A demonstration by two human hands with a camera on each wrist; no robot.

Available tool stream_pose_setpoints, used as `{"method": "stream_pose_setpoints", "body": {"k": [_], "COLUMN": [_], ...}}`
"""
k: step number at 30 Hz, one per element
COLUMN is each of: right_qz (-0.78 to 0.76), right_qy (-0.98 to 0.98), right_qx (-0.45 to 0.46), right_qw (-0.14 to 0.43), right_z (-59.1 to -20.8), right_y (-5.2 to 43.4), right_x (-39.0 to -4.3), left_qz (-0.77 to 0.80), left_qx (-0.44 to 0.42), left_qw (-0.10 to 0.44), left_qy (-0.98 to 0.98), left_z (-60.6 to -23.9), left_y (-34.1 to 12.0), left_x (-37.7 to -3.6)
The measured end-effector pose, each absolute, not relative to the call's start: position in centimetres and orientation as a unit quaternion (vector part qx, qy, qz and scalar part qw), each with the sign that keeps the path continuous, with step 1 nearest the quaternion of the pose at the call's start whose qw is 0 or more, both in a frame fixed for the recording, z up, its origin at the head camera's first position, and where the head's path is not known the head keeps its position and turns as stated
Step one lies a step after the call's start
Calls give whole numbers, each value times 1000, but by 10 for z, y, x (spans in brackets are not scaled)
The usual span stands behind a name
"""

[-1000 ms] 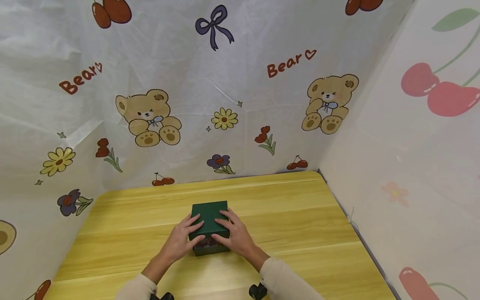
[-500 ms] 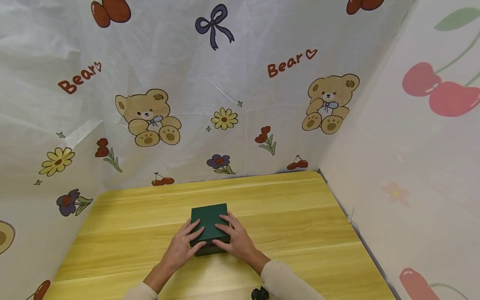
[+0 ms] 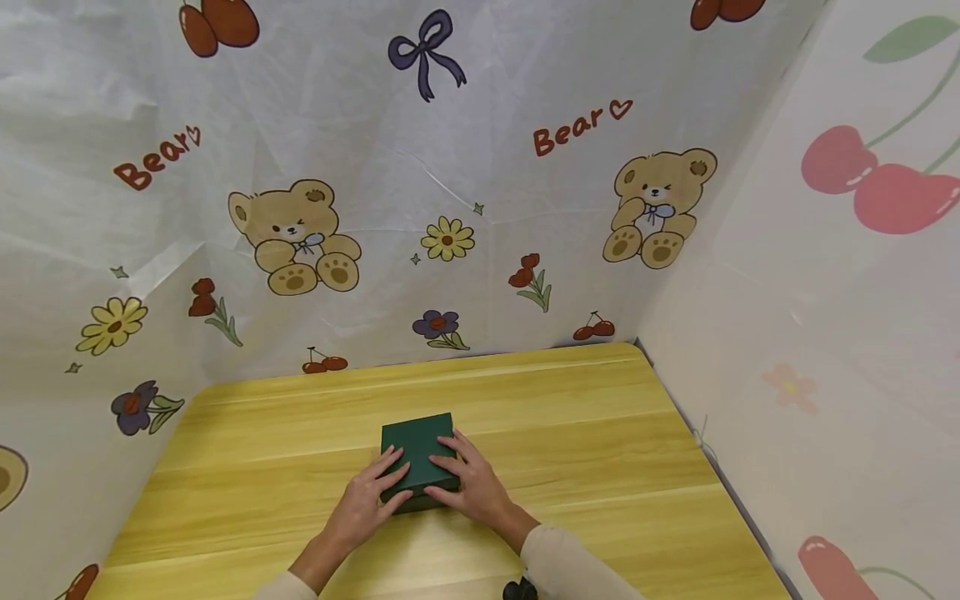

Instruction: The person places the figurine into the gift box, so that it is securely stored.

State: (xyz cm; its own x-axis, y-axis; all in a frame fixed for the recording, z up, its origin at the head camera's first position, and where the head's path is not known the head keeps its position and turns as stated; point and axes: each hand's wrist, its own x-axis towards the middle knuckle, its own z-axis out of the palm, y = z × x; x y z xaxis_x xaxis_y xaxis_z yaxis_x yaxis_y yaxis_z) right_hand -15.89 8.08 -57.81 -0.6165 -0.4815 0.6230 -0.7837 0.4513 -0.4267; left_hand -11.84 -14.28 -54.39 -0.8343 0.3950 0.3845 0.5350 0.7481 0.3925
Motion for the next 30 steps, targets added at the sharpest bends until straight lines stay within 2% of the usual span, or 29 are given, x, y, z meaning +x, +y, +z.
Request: {"method": "stream_pose_setpoints", "body": {"k": [13,30], "right_qz": [350,335], "right_qy": [-831,-836], "right_qx": [383,390], "right_qw": [198,191], "right_z": [-583,-592], "right_y": [83,87], "right_x": [-156,-158], "left_qz": [-235,-226], "left_qx": [-244,-251], "left_qw": [117,135], "left_qy": [-933,-932], "left_z": [-549,-563], "left_y": [-142,-143], "left_x": [-119,-120]}}
